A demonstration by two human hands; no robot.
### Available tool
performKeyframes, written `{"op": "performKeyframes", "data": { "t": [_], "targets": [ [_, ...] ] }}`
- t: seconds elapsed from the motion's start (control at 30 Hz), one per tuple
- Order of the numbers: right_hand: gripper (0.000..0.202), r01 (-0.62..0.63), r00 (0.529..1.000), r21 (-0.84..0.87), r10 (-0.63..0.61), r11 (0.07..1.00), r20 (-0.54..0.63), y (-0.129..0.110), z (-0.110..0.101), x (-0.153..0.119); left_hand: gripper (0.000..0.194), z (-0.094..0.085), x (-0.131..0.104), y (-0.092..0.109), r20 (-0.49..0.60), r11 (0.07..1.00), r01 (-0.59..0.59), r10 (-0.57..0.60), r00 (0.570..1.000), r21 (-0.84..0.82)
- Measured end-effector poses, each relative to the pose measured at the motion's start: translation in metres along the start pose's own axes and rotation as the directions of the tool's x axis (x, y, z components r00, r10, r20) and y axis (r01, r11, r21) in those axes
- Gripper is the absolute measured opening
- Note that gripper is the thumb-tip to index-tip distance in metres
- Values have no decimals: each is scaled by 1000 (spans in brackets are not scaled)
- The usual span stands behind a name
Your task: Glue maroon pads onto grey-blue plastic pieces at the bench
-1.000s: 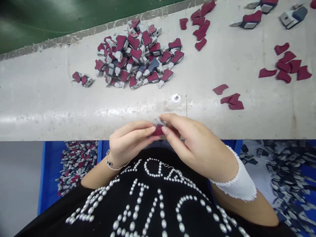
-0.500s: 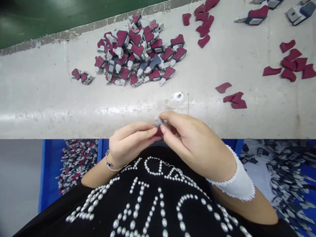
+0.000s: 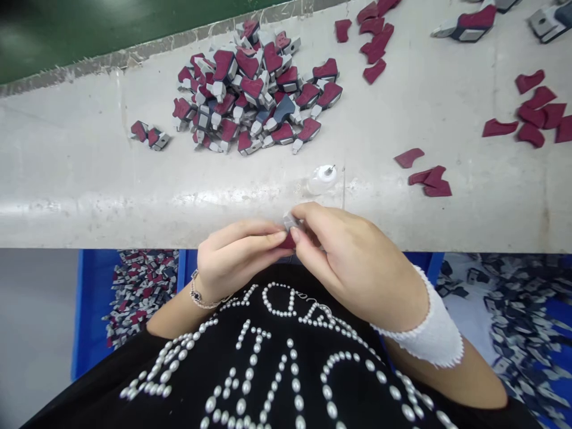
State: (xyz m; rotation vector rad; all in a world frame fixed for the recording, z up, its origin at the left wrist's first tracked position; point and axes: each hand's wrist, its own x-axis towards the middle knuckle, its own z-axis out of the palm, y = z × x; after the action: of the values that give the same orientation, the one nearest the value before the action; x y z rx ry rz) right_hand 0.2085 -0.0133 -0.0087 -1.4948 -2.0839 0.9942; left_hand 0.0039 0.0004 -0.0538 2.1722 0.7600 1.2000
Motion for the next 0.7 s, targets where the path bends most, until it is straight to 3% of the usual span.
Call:
{"op": "performKeyframes", "data": {
  "t": [0.27,0.4,0.47,0.6,0.7],
  "targets": [
    [19,34,999,100,-38,994,37,2,1,-2,22,-1,3,-5,-50,992,86,-91,995,-95],
    [24,83,996,70,-85,994,31,7,4,-3,33,-2,0,-4,-9,983,181,-181,983,-44],
    [27,107,993,20,-108,994,40,9,5,-3,36,-4,0,-3,69,949,301,-296,953,-90],
    [26,155,985,-20,-153,988,83,9,4,-3,21,-8,4,0,235,850,491,-446,864,-192],
    [26,215,972,16,-216,976,90,7,2,-4,17,-10,8,1,229,831,495,-446,865,-255]
  ]
}}
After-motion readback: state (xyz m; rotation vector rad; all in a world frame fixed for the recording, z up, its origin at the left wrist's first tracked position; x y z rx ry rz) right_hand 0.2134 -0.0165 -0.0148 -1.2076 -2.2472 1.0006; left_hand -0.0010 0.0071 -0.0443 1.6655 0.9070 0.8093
